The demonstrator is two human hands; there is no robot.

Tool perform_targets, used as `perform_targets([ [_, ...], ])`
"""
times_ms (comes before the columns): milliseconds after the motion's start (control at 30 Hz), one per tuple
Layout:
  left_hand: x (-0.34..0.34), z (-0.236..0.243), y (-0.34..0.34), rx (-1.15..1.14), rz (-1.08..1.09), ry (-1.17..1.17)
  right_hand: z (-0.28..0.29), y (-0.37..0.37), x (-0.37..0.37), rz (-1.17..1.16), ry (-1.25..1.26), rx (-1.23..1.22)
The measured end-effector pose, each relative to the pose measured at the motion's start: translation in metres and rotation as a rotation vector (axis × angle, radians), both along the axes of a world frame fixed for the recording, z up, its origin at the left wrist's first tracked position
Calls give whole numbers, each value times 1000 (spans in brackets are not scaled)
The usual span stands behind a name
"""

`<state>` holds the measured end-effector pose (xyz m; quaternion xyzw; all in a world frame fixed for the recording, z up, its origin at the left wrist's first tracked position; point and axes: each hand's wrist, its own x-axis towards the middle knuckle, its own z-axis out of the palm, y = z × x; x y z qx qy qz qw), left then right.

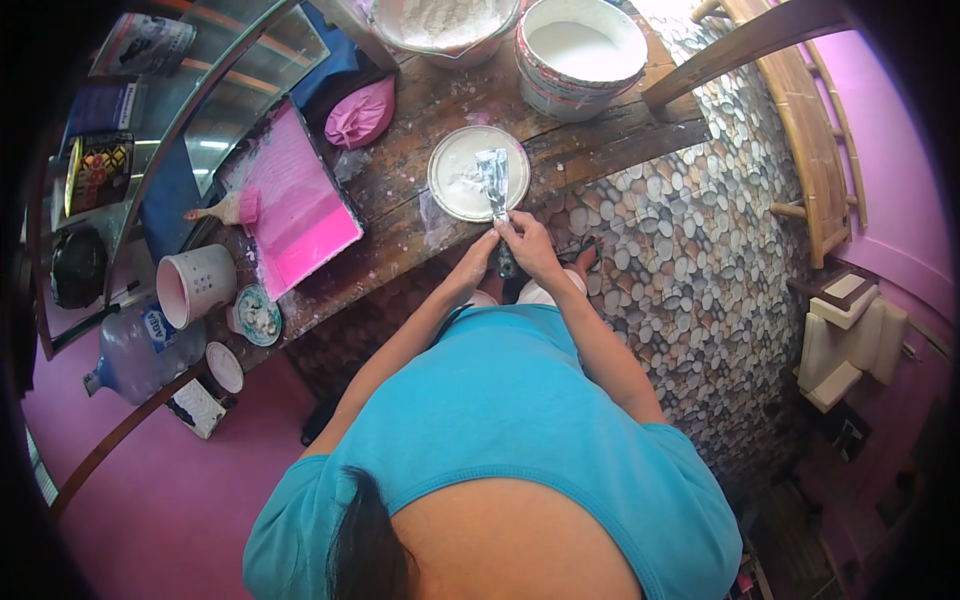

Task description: The person stirs a white substance in a small container using a spatula, then picks up the container and moves to another room while continuing to stir.

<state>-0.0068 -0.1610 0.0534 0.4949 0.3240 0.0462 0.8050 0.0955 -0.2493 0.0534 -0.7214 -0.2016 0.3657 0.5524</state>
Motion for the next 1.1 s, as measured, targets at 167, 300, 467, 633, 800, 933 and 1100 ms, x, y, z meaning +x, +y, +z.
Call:
perform_targets([
  [167,-10,8,50,464,-145,318,-10,-22,29,-70,5,-90],
  [300,-13,-11,111,942,153,487,-19,-10,39,-132,-245,-230],
  [467,13,-30,139,1112,7,518,-30,22,41,-257,-507,-273],
  [633,18,-44,127,934,76,473,-30,36,33,-465,-361,-366],
  [800,25,-38,108,542,219,459,-34,31,15,-576,-338,-313],
  [933,32,-42,92,27,506,238,-45,16,10,-639,-340,-201],
  [1100,23,-46,71,-17,399,52,-23,-16,29,-493,-154,-244],
])
